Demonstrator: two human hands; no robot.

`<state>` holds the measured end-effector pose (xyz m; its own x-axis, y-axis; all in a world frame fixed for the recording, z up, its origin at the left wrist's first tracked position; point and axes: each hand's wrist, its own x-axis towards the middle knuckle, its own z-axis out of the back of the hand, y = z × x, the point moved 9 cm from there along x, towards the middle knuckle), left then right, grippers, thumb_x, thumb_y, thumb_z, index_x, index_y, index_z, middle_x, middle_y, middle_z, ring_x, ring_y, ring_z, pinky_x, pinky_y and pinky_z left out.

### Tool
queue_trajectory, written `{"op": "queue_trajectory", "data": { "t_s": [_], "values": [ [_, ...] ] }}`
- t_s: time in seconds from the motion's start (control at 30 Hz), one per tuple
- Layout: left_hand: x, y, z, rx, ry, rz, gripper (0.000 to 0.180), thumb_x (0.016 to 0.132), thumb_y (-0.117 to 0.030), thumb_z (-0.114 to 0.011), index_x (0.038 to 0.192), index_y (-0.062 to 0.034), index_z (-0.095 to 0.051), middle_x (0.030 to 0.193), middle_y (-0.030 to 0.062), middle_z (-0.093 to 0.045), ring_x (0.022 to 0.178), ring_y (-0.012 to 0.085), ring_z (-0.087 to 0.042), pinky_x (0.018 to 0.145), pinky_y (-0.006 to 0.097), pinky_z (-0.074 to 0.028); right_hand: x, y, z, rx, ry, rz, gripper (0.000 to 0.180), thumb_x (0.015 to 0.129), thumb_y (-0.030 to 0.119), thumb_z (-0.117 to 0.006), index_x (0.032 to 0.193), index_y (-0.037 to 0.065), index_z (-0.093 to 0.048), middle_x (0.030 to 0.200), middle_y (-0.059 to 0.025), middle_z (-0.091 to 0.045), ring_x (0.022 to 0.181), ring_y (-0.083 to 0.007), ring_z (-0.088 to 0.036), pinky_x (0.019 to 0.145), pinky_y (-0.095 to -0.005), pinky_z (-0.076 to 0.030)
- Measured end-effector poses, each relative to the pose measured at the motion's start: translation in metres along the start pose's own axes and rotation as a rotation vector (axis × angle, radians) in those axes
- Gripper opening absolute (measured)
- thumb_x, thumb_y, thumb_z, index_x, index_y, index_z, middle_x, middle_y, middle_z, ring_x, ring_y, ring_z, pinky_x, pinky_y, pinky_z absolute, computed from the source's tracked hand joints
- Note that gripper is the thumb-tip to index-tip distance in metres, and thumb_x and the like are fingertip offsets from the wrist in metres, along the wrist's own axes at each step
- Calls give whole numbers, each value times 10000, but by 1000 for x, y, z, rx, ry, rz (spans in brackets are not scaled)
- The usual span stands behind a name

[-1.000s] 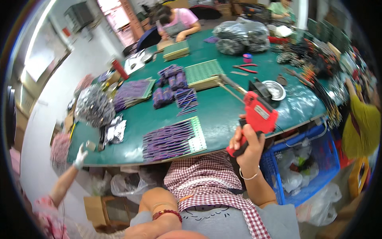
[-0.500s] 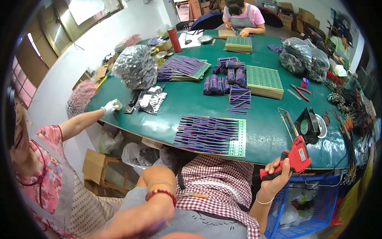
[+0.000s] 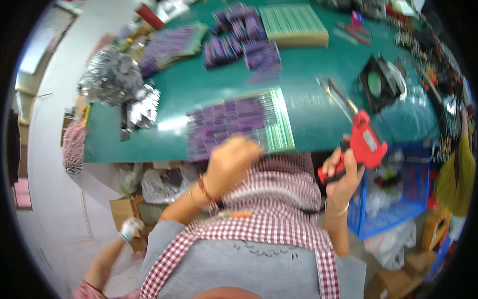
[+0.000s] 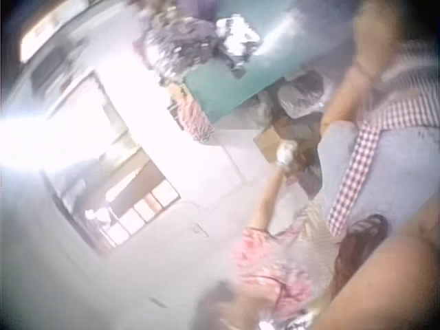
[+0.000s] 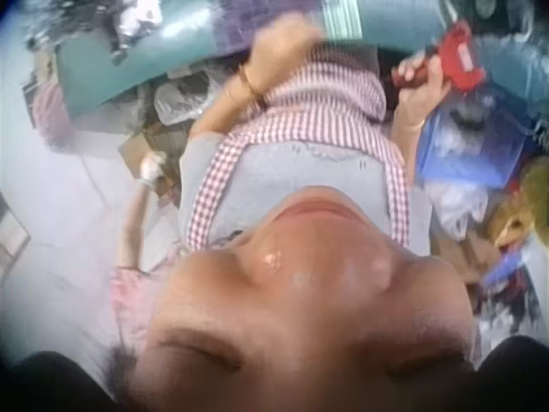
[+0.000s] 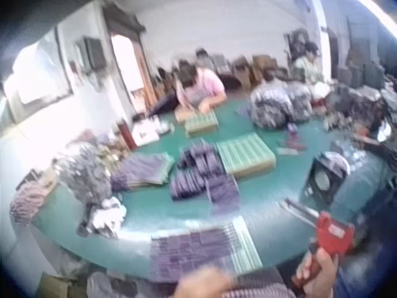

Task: The person solders wires onto a green printed circuit board using a soldering iron.

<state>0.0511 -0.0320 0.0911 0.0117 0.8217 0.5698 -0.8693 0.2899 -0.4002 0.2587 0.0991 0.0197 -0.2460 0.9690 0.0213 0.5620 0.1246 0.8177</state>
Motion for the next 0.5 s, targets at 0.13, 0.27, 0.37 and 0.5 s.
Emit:
{"op": "queue_trajectory", "data": {
  "t_s": [0.13, 0.27, 0.37, 0.5],
  "values": [
    [-4, 51, -31, -45, 15, 257, 269, 692, 69, -661, 928, -59, -684, 837, 85, -598, 720, 237, -616, 623, 333, -500, -3, 1, 8, -25, 36, -49, 378, 963, 206, -519, 1246, -36, -461, 702, -79, -525, 476, -117, -469, 474, -273, -453],
    [4, 57, -52, -125, 49, 286, 291, 669, 84, -675, 929, -48, -680, 877, 85, -595, 778, 245, -607, 650, 334, -497, -13, -5, 18, -124, 24, -131, 421, 948, 229, -546, 1239, -60, -449, 679, -84, -516, 466, -119, -466, 474, -275, -459],
    [9, 52, -55, -41, 82, 169, 288, 660, 70, -652, 928, -33, -672, 885, 83, -571, 801, 244, -576, 663, 335, -491, -32, -11, 18, -368, 23, -228, 492, 937, 307, -557, 1240, -60, -432, 652, -59, -501, 454, -104, -442, 447, -263, -419],
    [23, 45, -56, -47, 81, 97, 237, 695, 31, -631, 924, -18, -664, 872, 85, -552, 780, 240, -557, 659, 335, -487, -55, -11, 33, -398, 30, -297, 536, 939, 351, -567, 1247, -65, -427, 606, -52, -485, 456, -108, -444, 450, -272, -416]
  ]
}}
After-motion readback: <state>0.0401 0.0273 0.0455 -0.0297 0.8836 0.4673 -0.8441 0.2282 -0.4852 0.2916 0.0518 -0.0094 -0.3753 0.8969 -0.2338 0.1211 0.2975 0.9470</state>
